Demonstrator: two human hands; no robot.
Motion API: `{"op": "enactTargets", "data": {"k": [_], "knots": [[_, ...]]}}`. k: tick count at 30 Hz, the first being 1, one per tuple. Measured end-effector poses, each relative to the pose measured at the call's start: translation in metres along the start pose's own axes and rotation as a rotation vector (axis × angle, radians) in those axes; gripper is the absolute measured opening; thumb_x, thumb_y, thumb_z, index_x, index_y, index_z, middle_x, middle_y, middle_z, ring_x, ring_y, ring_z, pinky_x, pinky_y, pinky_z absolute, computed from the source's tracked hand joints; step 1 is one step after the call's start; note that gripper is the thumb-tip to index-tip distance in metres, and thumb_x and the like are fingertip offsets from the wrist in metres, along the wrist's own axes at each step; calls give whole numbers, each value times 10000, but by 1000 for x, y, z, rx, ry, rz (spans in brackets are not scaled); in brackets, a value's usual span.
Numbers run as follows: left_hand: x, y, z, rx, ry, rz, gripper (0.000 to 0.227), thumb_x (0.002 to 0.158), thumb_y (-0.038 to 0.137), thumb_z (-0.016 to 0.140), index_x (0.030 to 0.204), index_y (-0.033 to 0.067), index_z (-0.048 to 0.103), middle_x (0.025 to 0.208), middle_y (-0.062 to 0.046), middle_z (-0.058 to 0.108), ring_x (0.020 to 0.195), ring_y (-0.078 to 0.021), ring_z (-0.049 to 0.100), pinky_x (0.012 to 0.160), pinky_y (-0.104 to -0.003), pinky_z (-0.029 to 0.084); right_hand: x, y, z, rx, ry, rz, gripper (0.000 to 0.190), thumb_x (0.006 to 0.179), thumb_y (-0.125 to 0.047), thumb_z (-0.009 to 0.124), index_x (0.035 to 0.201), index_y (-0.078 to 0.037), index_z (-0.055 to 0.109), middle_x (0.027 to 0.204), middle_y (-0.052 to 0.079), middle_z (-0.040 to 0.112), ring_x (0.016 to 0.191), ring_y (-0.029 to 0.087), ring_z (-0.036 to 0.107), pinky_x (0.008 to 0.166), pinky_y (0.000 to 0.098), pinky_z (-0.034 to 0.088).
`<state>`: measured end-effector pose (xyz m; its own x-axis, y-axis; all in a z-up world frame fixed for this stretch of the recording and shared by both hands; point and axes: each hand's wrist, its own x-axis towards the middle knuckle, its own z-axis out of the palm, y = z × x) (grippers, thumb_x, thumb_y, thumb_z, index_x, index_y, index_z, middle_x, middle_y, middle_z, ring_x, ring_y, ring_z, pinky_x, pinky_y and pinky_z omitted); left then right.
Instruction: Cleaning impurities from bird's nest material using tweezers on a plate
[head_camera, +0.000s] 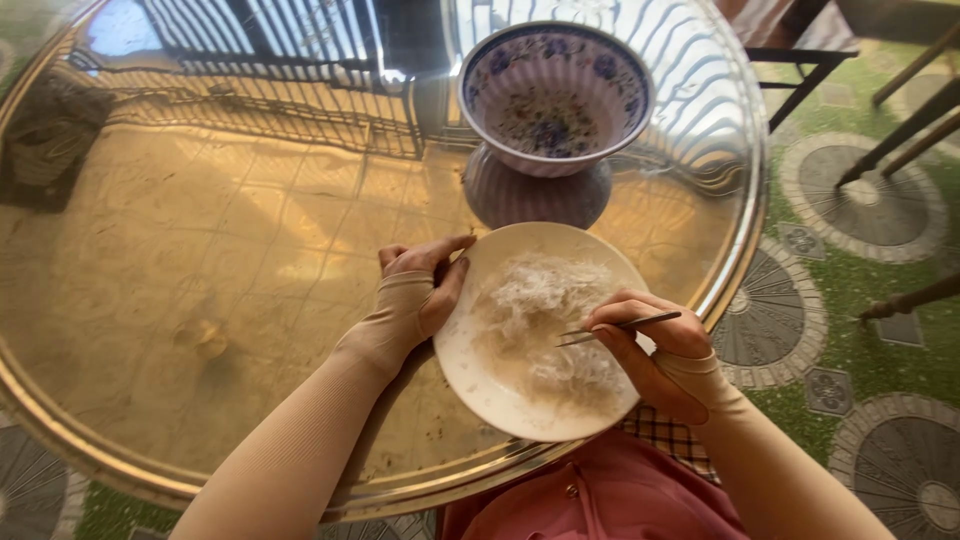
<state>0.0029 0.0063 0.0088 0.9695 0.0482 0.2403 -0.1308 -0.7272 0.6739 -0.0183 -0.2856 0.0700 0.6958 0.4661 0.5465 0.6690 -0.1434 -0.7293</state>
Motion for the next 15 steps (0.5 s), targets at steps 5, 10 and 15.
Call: {"op": "enactTargets", "data": {"k": [5,10,15], "knots": [[-3,1,0,6,-16,-14,282,938,293,643,1209,313,720,671,13,653,846,-148,709,971,-322,295,3,-2,6,60,6,-14,123,957,-155,675,910,-81,762,781,65,708,561,152,560,542,268,513],[3,12,-3,38,-104,-167,446,913,421,474,1263,350,742,713,86,699,954,-184,519,965,-323,285,7,-15,5,12,-121,-65,148,988,-123,600,950,-44,719,818,75,663,673,196,619,627,282,488],[4,12,-3,53,-105,-192,429,904,415,491,1244,362,748,760,85,739,947,-133,541,967,-305,271,9,-18,5,-13,-143,-59,71,970,-85,647,936,-68,707,854,51,670,664,179,576,597,287,480]]}}
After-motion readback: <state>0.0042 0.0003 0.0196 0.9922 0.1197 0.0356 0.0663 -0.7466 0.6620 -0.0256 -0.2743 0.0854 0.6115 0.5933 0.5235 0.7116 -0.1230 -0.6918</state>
